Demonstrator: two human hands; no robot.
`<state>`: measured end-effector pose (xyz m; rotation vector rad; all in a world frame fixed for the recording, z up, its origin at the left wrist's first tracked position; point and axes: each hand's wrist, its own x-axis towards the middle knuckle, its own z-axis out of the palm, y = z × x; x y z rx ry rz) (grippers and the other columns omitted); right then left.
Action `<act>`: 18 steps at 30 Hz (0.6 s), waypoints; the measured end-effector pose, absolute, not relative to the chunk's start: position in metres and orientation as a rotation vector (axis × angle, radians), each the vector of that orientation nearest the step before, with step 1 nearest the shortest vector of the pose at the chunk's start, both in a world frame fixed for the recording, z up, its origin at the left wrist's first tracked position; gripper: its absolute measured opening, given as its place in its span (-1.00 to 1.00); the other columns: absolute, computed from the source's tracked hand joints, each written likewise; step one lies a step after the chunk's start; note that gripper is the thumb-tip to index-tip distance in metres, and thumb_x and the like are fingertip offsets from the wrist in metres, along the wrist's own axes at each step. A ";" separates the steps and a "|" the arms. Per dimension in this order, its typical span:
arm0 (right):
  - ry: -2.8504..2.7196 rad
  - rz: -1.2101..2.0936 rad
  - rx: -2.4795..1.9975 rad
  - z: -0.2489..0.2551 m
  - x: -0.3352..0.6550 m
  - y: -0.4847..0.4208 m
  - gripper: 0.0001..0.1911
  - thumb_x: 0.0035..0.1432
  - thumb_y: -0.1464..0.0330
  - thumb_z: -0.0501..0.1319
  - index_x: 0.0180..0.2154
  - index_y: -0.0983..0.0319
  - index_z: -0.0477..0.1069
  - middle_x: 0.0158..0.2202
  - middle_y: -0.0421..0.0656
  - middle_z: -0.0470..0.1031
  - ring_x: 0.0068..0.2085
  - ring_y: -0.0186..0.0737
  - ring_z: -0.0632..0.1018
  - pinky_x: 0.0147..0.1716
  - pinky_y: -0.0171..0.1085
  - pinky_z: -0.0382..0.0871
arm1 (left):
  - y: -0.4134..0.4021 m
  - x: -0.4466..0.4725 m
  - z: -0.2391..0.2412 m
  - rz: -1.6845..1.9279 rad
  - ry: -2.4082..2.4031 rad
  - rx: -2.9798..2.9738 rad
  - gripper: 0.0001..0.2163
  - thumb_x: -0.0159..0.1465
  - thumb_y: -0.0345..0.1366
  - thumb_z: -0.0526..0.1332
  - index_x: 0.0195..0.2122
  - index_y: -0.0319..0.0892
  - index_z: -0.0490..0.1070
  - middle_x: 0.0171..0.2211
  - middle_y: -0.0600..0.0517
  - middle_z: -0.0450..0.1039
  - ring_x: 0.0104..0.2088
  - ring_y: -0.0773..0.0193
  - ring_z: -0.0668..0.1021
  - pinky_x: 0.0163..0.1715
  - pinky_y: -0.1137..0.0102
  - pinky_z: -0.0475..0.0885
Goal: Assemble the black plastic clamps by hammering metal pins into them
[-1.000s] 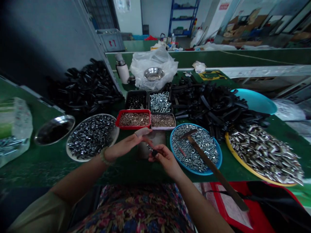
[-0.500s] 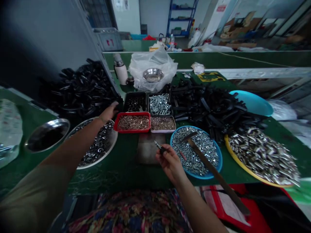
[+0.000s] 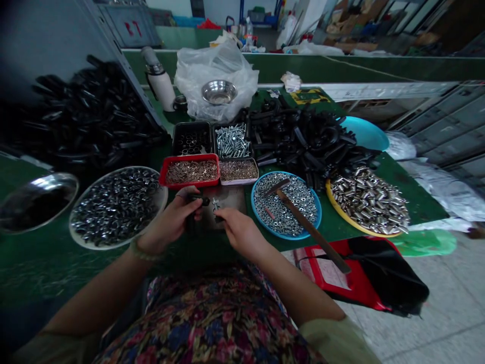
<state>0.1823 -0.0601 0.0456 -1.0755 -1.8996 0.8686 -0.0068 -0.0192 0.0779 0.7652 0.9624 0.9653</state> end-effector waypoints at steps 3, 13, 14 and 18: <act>-1.918 0.844 -1.066 0.045 0.182 -0.068 -0.60 0.20 0.52 0.05 0.02 0.09 0.37 -0.05 -0.10 0.51 -0.01 -0.15 0.52 0.01 -0.11 0.40 | -0.028 0.004 0.071 0.959 0.941 0.758 -0.58 0.05 -0.30 0.37 -0.14 -0.12 0.20 -0.51 0.21 0.27 -0.56 0.50 0.34 -0.60 0.59 0.25; -1.920 1.278 -0.928 0.057 0.212 -0.075 -0.73 0.26 0.45 0.08 -0.04 0.15 0.41 -0.20 -0.17 0.56 -0.13 -0.23 0.58 -0.07 -0.16 0.44 | -0.039 -0.006 0.071 0.653 0.846 1.234 -0.61 0.15 -0.27 0.32 -0.03 -0.13 0.24 -0.24 0.07 0.34 -0.41 0.43 0.39 -0.43 0.50 0.30; -1.821 1.398 -0.912 0.058 0.212 -0.076 -0.76 0.27 0.43 0.09 -0.05 0.17 0.39 -0.23 -0.18 0.56 -0.17 -0.26 0.59 -0.11 -0.18 0.46 | -0.041 -0.006 0.073 0.654 0.834 1.290 -0.62 0.16 -0.28 0.31 -0.03 -0.13 0.25 -0.18 0.04 0.34 -0.35 0.39 0.41 -0.37 0.48 0.33; -1.345 1.848 -0.727 0.053 0.211 -0.078 -0.65 0.21 0.30 0.22 0.01 0.14 0.20 -0.27 -0.22 0.56 -0.35 -0.31 0.62 -0.32 -0.26 0.52 | -0.053 0.001 0.078 0.665 0.801 1.432 -0.60 0.10 -0.31 0.36 -0.07 -0.13 0.26 -0.14 0.02 0.36 -0.12 0.23 0.45 -0.12 0.35 0.35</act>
